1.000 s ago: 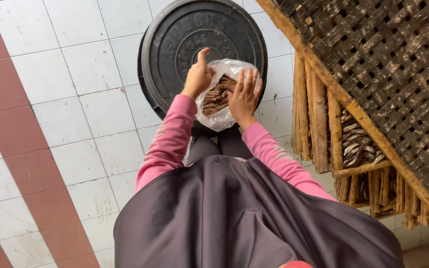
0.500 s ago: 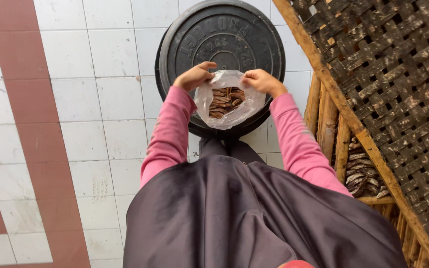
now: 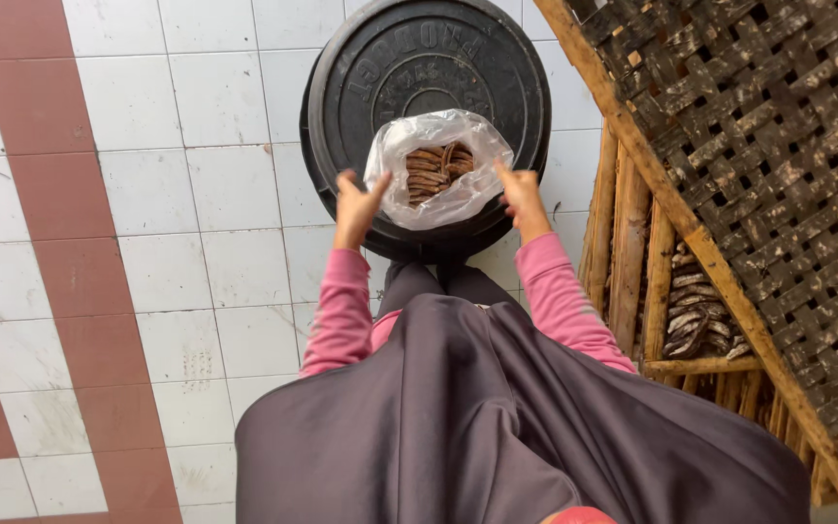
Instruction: The person sorts dried food slices from a woven tray and places them into a clear plastic bag held over a black container.
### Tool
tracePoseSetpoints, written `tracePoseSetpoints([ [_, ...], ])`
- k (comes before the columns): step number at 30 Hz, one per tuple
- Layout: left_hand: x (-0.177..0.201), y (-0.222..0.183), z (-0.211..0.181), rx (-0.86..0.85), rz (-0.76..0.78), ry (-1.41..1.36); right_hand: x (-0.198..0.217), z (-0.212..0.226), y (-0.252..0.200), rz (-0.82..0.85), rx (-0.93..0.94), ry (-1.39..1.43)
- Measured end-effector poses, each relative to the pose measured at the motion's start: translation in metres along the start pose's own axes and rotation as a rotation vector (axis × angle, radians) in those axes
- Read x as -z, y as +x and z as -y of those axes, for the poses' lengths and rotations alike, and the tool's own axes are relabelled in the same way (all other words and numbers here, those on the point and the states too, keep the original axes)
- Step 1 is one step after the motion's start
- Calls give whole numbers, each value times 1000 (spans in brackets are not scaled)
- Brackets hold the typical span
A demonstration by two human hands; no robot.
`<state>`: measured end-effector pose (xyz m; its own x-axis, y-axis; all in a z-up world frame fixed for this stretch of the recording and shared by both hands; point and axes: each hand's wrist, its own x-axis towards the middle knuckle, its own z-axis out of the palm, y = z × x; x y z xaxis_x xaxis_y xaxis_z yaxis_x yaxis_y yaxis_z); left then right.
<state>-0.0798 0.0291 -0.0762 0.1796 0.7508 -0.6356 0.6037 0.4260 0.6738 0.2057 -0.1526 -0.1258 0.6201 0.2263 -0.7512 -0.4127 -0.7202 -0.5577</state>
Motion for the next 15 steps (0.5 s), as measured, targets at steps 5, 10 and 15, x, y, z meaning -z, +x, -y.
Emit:
tracePoseSetpoints([
  [5, -46, -4, 30, 127, 196, -741, -20, -10, -5, 184, -190, 637],
  [10, -66, 40, 48, 68, 222, -1290, -10, -11, 9, 447, -164, 1480],
  [15, -69, 46, 69, 139, 592, -1576, -10, -26, 4, 594, -175, 1515],
])
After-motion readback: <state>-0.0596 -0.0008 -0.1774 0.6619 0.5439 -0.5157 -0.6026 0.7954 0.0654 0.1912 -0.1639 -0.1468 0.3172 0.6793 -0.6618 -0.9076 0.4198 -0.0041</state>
